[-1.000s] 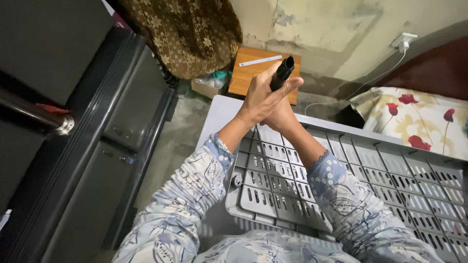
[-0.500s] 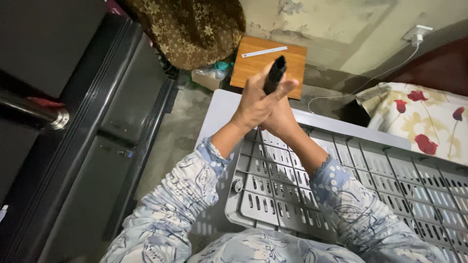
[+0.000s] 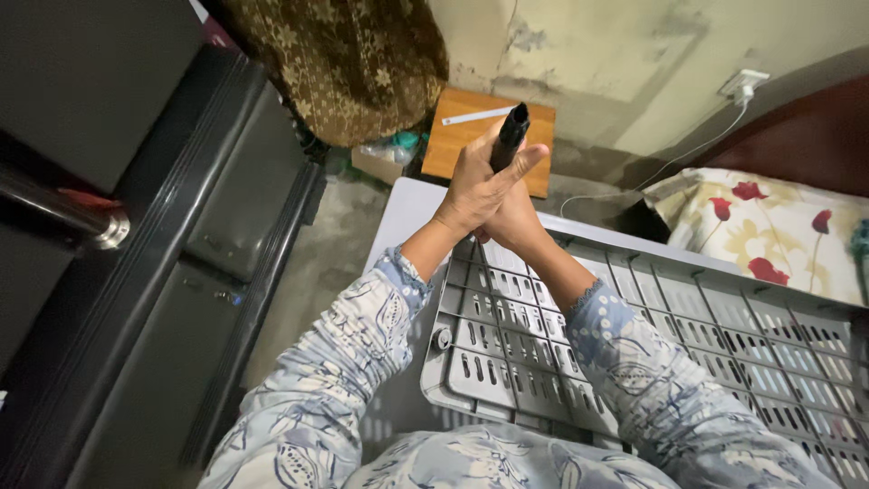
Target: The person assembles a plastic dish rack by inserting black cylindrical legs into the corners of the rack and securing them. They handle multiple legs and the rack, aligning and pressing each leg into place.
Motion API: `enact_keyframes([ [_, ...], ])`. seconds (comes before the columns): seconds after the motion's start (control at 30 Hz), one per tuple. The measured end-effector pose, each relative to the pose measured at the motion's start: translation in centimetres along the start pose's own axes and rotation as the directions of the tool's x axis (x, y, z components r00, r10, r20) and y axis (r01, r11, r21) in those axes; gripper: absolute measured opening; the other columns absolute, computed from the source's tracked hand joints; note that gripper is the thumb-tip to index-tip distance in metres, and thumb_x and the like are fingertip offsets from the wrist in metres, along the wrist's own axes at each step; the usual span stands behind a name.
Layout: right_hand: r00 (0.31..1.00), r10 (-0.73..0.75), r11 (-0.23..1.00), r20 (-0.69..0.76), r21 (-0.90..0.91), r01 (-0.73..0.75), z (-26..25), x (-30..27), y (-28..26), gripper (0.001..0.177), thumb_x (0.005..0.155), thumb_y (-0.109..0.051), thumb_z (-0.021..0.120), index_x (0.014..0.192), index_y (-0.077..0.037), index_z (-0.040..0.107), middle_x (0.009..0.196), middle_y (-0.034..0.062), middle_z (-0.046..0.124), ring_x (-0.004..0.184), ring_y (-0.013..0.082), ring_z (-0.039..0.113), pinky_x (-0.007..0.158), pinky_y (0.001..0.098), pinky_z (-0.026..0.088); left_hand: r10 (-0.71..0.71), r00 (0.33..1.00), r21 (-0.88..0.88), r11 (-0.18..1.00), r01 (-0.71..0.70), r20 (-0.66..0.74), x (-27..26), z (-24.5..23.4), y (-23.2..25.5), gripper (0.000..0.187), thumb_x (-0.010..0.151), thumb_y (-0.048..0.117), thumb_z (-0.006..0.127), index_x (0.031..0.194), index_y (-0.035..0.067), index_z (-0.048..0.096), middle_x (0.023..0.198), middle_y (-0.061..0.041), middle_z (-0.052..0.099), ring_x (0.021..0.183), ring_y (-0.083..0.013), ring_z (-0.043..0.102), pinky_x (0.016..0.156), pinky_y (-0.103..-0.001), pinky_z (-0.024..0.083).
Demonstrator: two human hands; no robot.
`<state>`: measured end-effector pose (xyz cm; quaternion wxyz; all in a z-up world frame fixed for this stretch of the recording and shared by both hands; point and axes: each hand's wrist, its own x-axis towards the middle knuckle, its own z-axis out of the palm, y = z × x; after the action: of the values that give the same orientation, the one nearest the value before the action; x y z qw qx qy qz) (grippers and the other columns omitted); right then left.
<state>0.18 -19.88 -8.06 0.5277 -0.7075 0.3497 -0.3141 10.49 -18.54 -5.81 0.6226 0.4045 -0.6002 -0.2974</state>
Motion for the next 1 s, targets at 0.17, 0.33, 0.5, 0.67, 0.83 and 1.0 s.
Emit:
enact_keyframes([
  [0.17,0.998,0.037,0.994,-0.050,-0.102,-0.042,-0.1,0.1,1.7,0.013,0.093,-0.010,0.061,0.094,0.003,0.058,0.065,0.0079,0.064,0.047,0.0165,0.065,0.039,0.0304,0.052,0.046,0.999,0.049,0.998,-0.045,-0.007,0.0,-0.1,-0.5,0.049,0.097,0.050,0.071,0.106,0.003,0.061,0.084,-0.003,0.055,0.078,-0.0159,0.054,0.074,-0.031,0.051],
  [0.33,0.998,0.022,0.992,-0.051,-0.126,-0.028,-0.3,0.2,3.2,0.018,0.093,-0.012,0.065,0.099,0.004,0.059,0.068,0.0094,0.066,0.048,0.0177,0.066,0.042,0.0305,0.054,0.034,0.999,0.049,0.998,-0.032,-0.042,-0.1,0.2,-0.4,0.045,0.098,0.045,0.072,0.104,0.002,0.059,0.078,-0.003,0.052,0.073,-0.0158,0.050,0.067,-0.033,0.048],
  [0.5,0.999,0.033,0.999,-0.036,-0.022,-0.033,-1.0,-1.4,4.8,0.033,0.086,-0.010,0.069,0.113,0.002,0.054,0.082,0.0102,0.070,0.061,0.0163,0.071,0.053,0.0294,0.059,-0.108,0.992,-0.040,0.994,0.105,-0.059,-0.6,0.5,0.1,0.041,0.092,0.037,0.072,0.114,0.004,0.063,0.072,-0.003,0.057,0.062,-0.0191,0.055,0.058,-0.036,0.048],
  [0.67,0.988,-0.033,0.998,-0.148,-0.062,0.024,-2.5,-6.4,7.2,0.036,0.088,-0.015,0.075,0.116,0.003,0.059,0.091,0.0084,0.069,0.070,0.0133,0.067,0.059,0.0290,0.055,-0.016,0.983,0.276,0.959,0.067,-0.185,-2.0,0.4,-0.2,0.056,0.086,0.032,0.082,0.128,0.005,0.057,0.103,-0.010,0.069,0.094,-0.0275,0.070,0.084,-0.040,0.055],
  [0.83,0.974,-0.015,0.994,-0.227,-0.113,-0.011,-5.2,-11.8,8.8,0.028,0.089,-0.017,0.073,0.110,0.002,0.069,0.094,0.0053,0.074,0.075,0.0115,0.070,0.066,0.0277,0.056,0.085,0.923,0.613,0.770,0.178,-0.375,-8.0,2.8,0.4,0.086,0.074,0.022,0.086,0.141,-0.004,0.038,0.139,-0.026,0.048,0.126,-0.0440,0.045,0.108,-0.050,0.036],
  [1.0,0.965,-0.046,0.958,-0.258,-0.285,-0.031,-7.3,-17.4,8.1,0.024,0.089,-0.019,0.073,0.104,-0.001,0.073,0.086,0.0096,0.078,0.077,0.0134,0.074,0.071,0.0288,0.058,-0.052,0.988,0.601,0.789,0.129,-0.143,-16.7,9.5,3.0,0.061,0.079,0.011,0.074,0.134,-0.002,0.051,0.130,-0.027,0.052,0.121,-0.0456,0.050,0.103,-0.050,0.040],
])
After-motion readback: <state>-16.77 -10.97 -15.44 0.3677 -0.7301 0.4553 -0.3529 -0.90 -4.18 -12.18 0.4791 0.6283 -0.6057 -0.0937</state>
